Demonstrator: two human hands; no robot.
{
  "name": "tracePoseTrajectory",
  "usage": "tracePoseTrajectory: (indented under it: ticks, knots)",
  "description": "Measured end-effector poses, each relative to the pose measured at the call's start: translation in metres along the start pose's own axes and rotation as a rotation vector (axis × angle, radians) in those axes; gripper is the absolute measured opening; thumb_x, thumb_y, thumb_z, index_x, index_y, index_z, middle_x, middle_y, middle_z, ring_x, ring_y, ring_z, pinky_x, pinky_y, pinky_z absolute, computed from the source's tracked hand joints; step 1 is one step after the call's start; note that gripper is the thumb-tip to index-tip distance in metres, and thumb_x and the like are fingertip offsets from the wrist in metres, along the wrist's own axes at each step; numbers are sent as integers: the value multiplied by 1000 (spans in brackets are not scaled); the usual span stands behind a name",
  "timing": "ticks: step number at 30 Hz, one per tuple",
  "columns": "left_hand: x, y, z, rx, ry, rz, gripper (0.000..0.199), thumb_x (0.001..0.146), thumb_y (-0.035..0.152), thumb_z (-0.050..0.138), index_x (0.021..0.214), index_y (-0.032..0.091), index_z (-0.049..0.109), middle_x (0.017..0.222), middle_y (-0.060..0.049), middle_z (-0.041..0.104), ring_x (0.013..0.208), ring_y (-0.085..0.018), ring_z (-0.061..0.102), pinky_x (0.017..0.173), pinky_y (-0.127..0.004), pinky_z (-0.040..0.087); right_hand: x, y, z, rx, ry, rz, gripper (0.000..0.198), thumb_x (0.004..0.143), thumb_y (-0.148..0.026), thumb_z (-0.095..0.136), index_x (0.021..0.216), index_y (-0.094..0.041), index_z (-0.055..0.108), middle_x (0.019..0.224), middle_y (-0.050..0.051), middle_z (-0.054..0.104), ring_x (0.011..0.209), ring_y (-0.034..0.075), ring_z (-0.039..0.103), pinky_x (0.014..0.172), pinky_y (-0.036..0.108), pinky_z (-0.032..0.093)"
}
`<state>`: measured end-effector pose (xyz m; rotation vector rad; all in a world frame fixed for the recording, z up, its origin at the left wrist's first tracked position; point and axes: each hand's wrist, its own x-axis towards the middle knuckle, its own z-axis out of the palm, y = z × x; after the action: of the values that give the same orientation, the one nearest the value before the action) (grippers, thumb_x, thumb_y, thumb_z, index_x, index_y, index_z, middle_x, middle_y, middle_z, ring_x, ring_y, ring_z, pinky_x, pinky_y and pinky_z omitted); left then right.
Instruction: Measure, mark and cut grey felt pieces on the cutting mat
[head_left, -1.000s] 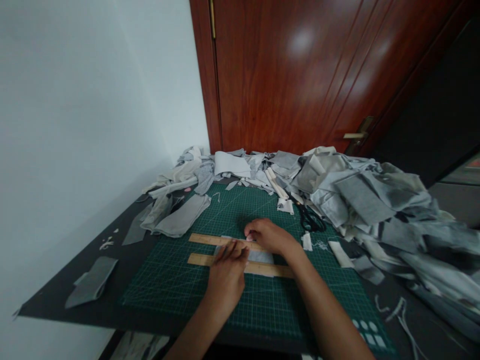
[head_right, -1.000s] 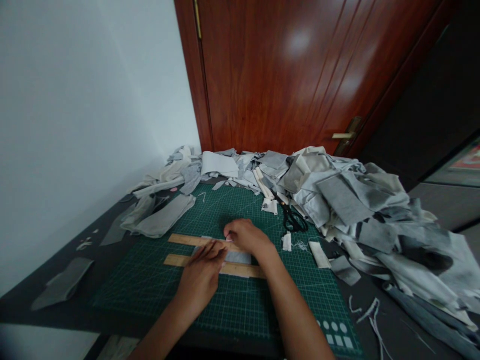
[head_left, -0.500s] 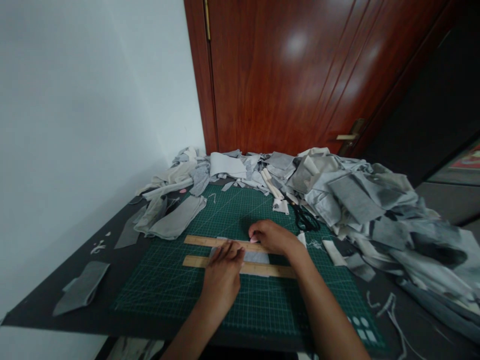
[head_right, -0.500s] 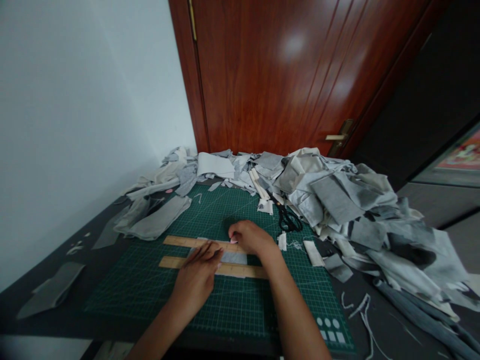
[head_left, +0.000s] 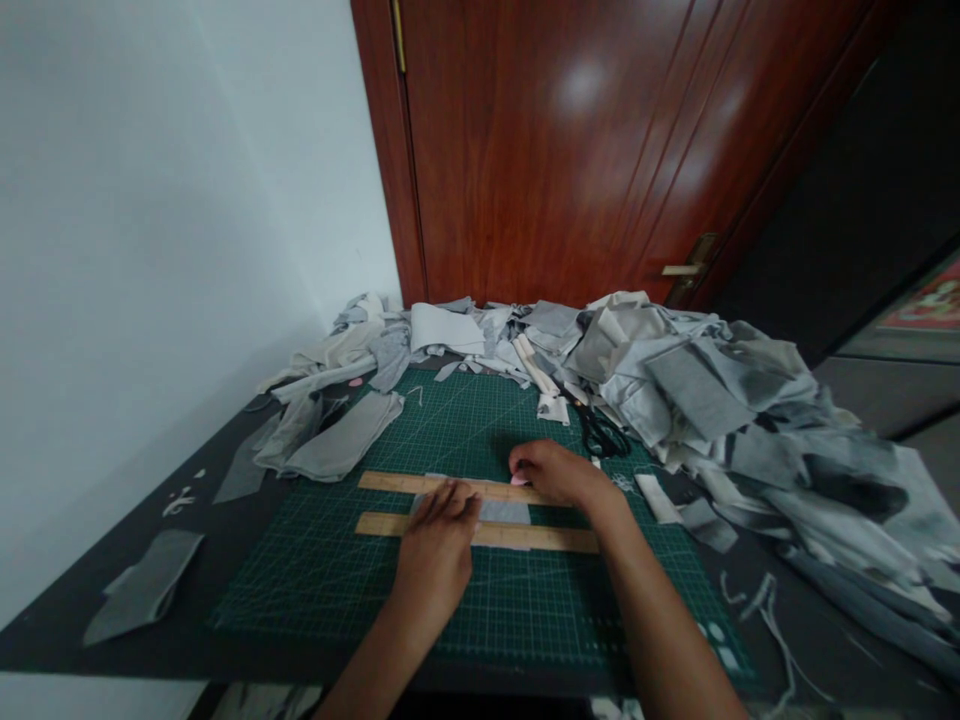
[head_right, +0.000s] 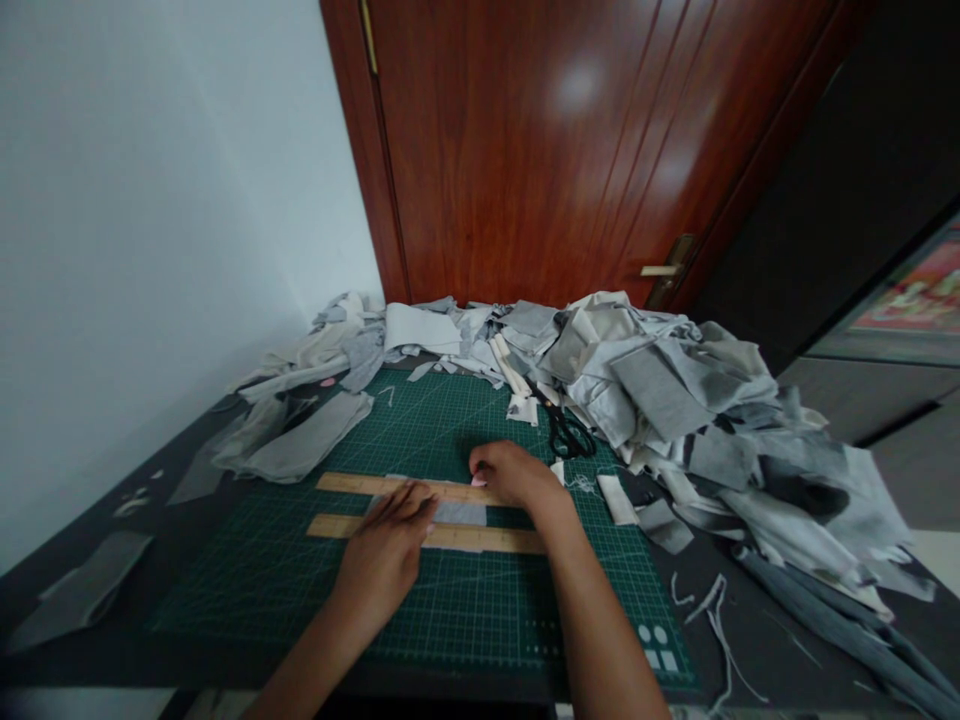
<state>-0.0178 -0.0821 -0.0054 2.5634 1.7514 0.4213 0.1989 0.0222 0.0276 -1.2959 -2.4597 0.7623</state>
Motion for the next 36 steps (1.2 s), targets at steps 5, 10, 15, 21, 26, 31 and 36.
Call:
tracePoseTrajectory:
  ticks: [5, 10, 15, 21, 26, 31, 36]
  knots:
    - [2, 2, -6, 15, -44, -4, 51, 90, 0, 45, 135, 16, 64, 144, -9, 59, 139, -29, 49, 120, -48, 37, 0, 1, -3, 13, -35, 67, 17, 83, -12, 58, 85, -19, 74, 82, 2, 71, 79, 16, 63, 66, 23, 38]
    - [3, 1, -6, 12, -34, 5, 47, 92, 2, 45, 133, 15, 65, 142, -10, 61, 138, -30, 51, 118, -49, 39, -1, 6, -3, 13, -43, 102, 18, 83, -11, 59, 87, -19, 74, 82, 2, 71, 79, 16, 62, 66, 23, 37]
    - [1, -2, 1, 4, 6, 20, 47, 93, 3, 45, 133, 16, 65, 142, -11, 61, 137, -30, 51, 117, -50, 39, -1, 4, -2, -40, -29, 88, 14, 82, -12, 62, 85, -19, 73, 81, 2, 70, 77, 16, 62, 65, 24, 36]
    - [1, -2, 1, -10, 18, 14, 44, 93, 6, 47, 131, 20, 66, 141, -8, 62, 137, -29, 51, 117, -50, 39, -3, -3, -4, -61, -32, 108, 8, 82, -16, 67, 86, -20, 73, 81, 2, 70, 75, 16, 60, 63, 24, 34]
    - [1, -3, 2, 4, 1, 9, 46, 93, 4, 46, 131, 20, 66, 142, -8, 61, 138, -29, 51, 116, -49, 40, -3, 1, -3, -22, -32, 69, 10, 82, -14, 67, 86, -19, 74, 80, 1, 69, 76, 15, 61, 63, 23, 36]
    - [1, -3, 3, -18, 27, 12, 45, 93, 4, 47, 130, 19, 66, 141, -9, 62, 136, -30, 52, 116, -51, 41, -3, 1, -4, -15, -51, 99, 9, 82, -14, 69, 86, -19, 75, 78, 0, 69, 74, 15, 59, 64, 23, 36]
    - [0, -4, 4, -8, 43, 25, 45, 92, 5, 47, 131, 20, 66, 142, -9, 62, 137, -30, 52, 116, -51, 41, -8, -6, -8, -96, -26, 154, 8, 81, -13, 71, 83, -20, 74, 80, 1, 69, 76, 16, 60, 64, 24, 35]
